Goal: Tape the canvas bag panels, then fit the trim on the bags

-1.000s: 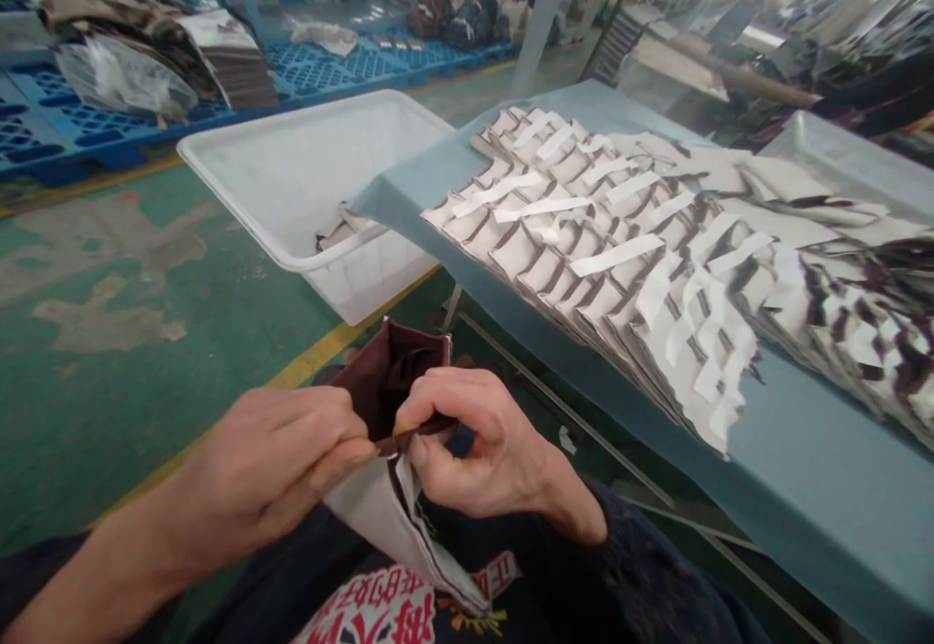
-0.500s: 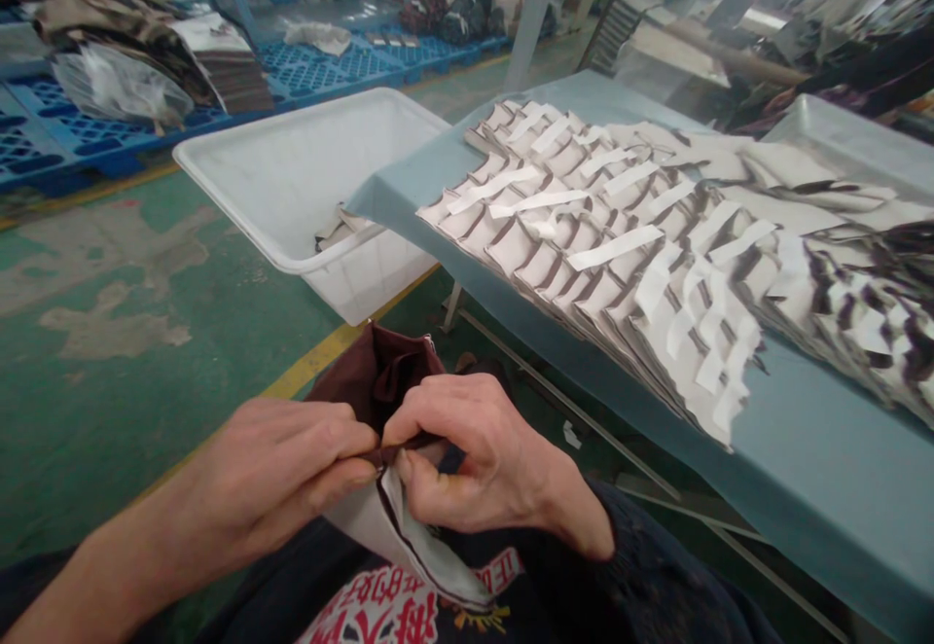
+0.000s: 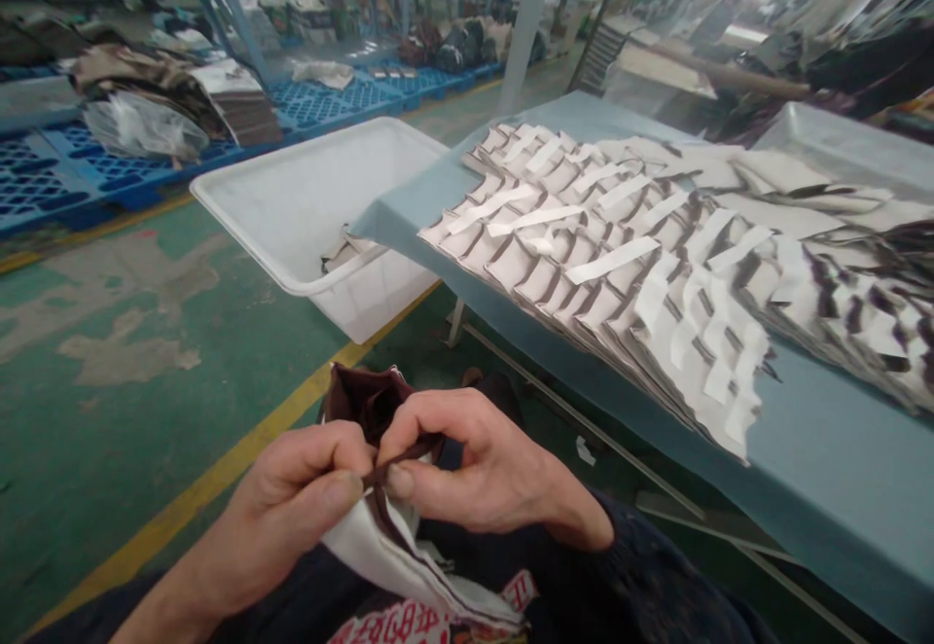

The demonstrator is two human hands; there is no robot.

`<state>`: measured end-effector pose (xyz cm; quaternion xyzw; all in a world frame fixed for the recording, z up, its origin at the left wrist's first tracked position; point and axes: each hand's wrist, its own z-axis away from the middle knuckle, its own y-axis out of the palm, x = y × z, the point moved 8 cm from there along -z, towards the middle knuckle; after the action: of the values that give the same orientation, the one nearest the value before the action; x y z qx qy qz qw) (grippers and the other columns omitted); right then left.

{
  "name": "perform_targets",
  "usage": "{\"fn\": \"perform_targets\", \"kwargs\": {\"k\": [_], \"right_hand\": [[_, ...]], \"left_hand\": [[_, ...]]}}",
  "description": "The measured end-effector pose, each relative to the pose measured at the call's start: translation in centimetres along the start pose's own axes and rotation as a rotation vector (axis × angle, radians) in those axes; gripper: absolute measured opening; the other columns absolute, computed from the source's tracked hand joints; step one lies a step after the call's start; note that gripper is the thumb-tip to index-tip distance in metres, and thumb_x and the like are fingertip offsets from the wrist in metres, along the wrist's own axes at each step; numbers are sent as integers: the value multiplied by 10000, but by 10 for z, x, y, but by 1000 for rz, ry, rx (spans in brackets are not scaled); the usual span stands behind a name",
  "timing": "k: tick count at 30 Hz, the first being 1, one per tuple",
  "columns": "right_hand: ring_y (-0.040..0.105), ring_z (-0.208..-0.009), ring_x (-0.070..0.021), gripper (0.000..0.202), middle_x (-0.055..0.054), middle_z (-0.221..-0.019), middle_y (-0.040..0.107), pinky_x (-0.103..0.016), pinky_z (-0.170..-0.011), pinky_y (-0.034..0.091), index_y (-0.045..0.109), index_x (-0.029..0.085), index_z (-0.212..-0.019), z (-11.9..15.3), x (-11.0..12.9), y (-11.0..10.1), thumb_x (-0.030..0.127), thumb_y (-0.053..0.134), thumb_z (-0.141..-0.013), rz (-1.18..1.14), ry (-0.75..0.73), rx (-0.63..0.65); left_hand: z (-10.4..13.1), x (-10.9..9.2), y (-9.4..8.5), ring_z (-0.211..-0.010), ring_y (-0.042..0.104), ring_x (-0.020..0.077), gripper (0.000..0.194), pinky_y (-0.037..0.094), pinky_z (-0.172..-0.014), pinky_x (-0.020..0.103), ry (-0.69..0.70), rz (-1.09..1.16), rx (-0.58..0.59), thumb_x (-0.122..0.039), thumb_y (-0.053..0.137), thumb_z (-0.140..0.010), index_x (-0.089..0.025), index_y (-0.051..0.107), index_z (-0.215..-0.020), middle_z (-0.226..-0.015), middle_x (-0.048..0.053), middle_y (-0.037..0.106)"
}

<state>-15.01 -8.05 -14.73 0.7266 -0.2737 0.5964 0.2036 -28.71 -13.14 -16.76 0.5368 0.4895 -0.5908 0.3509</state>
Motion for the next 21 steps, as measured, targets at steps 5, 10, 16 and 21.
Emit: {"fn": "perform_targets", "kwargs": {"k": [5, 10, 16, 21], "right_hand": [[551, -641, -90, 95, 47, -768, 667, -207, -634, 478, 658, 214, -836, -3, 9, -4, 245, 711, -908, 33, 21, -39], [572, -615, -116, 131, 34, -758, 683, -255, -608, 472, 663, 238, -813, -4, 15, -4, 221, 762, -898, 148, -56, -46], [637, -689, -151, 107, 26, -782, 709, -298, -692, 477, 669, 253, -883, 1, 30, -3, 177, 704, -949, 451, -170, -38], [672, -827, -175, 143, -5, -871, 759, -315, -779, 465, 702, 236, -968, 0, 35, -1, 225, 654, -1102, 630, -221, 95]], "left_hand": [[-14, -1, 0, -471, 343, 100, 736, 305, -403, 229, 25, 41, 7, -870, 503, -1062, -243, 458, -678, -586, -77, 387], [-17, -11, -14, -530, 496, 116, 696, 386, -504, 234, 102, -93, 41, -762, 582, -1098, -208, 614, -678, -599, -44, 551], [-18, -37, -18, -550, 487, 85, 386, 369, -537, 191, 200, -347, 181, -366, 654, -1139, -236, 603, -779, -647, -106, 502], [-23, -41, -12, -577, 479, 99, 350, 370, -556, 193, 36, -397, 295, -290, 616, -1061, -228, 549, -724, -653, -85, 486]]}}
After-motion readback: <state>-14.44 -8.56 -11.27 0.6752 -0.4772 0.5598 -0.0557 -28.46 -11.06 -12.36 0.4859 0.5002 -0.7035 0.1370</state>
